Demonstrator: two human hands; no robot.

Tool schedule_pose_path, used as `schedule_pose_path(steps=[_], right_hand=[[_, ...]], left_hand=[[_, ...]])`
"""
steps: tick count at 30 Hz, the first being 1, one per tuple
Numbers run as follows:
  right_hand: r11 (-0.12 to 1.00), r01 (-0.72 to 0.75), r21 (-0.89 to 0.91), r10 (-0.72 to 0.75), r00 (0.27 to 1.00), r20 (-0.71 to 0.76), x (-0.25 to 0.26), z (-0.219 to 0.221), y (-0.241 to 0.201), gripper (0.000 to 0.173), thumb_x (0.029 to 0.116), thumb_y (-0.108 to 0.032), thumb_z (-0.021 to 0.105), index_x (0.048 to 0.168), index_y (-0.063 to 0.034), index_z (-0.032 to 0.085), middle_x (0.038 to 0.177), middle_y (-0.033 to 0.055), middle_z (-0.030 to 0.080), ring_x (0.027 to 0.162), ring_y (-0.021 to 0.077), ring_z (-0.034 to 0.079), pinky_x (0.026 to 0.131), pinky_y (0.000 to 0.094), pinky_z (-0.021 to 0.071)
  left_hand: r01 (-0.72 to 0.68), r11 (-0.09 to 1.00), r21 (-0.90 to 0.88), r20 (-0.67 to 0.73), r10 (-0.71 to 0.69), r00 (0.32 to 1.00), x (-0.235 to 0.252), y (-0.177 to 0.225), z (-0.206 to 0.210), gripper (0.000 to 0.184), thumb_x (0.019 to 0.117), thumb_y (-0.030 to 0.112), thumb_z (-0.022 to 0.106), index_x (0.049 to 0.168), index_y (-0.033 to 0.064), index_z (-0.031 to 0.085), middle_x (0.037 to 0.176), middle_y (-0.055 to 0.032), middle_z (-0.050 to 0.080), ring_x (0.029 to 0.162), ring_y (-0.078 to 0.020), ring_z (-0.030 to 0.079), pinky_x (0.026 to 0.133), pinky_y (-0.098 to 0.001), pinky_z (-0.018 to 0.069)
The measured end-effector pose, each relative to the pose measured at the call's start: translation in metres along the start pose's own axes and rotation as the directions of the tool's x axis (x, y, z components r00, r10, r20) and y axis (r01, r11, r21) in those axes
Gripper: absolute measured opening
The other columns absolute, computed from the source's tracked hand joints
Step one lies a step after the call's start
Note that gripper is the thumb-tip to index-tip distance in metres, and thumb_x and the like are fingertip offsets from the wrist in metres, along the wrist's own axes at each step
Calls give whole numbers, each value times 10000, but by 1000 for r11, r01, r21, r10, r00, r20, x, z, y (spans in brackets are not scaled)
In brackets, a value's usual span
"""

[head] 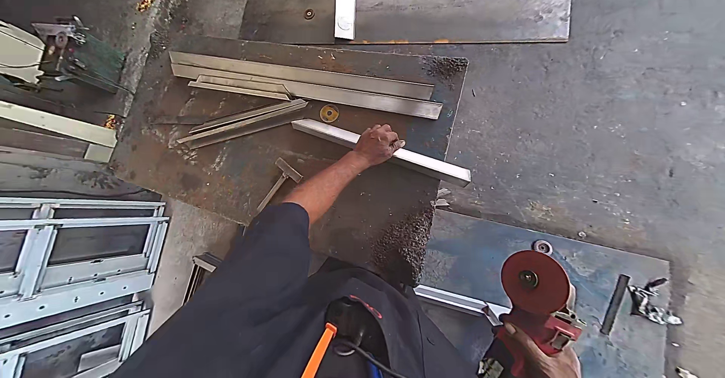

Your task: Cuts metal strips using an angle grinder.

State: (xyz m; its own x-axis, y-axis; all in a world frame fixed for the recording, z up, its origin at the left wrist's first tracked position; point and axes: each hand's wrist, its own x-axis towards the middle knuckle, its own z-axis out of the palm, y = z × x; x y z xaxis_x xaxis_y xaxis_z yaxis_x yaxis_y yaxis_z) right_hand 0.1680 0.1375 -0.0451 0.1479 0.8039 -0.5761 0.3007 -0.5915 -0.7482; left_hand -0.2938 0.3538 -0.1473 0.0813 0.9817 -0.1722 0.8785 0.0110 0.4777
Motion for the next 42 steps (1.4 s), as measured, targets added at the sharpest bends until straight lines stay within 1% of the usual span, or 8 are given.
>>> schedule_pose_path(steps=[3,8,10,17,20,23,29,42], right_hand=[[998,21,-63,-18,999,41,23,-9,1,766,740,-156,778,1385,25,406,1077,70,659,889,104,695,802,324,614],[998,60,-24,-55,980,190,57,-20,-2,779,760,-220,863,1364,14,430,1153,110,673,1024,215,697,917,453,596],[992,104,-67,-88,974,211,62,-21,-7,801,759,-264,837,1374,23,412,1121,80,669,971,174,703,877,417,610],[966,137,-219,-68,953,296,73,-26,-28,728,757,-254,835,1309,59,479,1108,102,662,1006,152,680,909,375,587],[916,-21,-401,115,970,213,64,-8,-67,762,734,-198,821,1363,55,474,1148,107,637,1022,121,636,956,335,527],[908,200,-367,-69,938,339,95,-32,-30,853,730,-300,847,1372,91,444,1152,180,675,990,199,708,907,418,600],[845,279,-456,-147,941,303,117,-27,-34,722,606,-506,833,1170,-97,645,944,-26,722,847,57,699,768,312,605],[819,320,-476,-111,902,417,167,-12,-49,708,650,-479,834,1220,-112,629,998,-45,714,914,29,684,836,291,585]], left_hand=[[39,999,9,-61,-38,997,8,10,18,490,1063,460,499,1051,30,733,1105,-162,690,1130,-327,644,972,-514,518],[-8,987,160,-225,44,973,-11,11,39,413,1024,486,531,1145,151,741,1075,-83,689,1100,-275,629,955,-469,487],[-49,986,158,-233,86,969,-16,14,38,373,1015,462,572,1079,144,757,1047,-85,679,1069,-274,629,948,-469,492],[86,992,91,-20,-84,996,-4,23,27,561,1049,561,434,989,92,736,1034,-99,714,1056,-277,664,927,-503,498],[179,982,61,130,-185,974,6,33,16,608,1069,557,373,926,86,730,987,-114,742,998,-280,706,873,-549,526],[184,973,136,175,-207,963,12,33,19,622,1069,556,345,902,90,722,956,-122,737,976,-300,716,809,-562,554],[193,950,244,97,-222,970,12,39,27,622,1052,517,314,790,87,678,866,-150,729,902,-345,727,728,-581,538],[152,949,277,-34,-148,988,8,32,36,590,1037,454,326,622,78,510,644,-166,627,685,-378,684,564,-560,450]])
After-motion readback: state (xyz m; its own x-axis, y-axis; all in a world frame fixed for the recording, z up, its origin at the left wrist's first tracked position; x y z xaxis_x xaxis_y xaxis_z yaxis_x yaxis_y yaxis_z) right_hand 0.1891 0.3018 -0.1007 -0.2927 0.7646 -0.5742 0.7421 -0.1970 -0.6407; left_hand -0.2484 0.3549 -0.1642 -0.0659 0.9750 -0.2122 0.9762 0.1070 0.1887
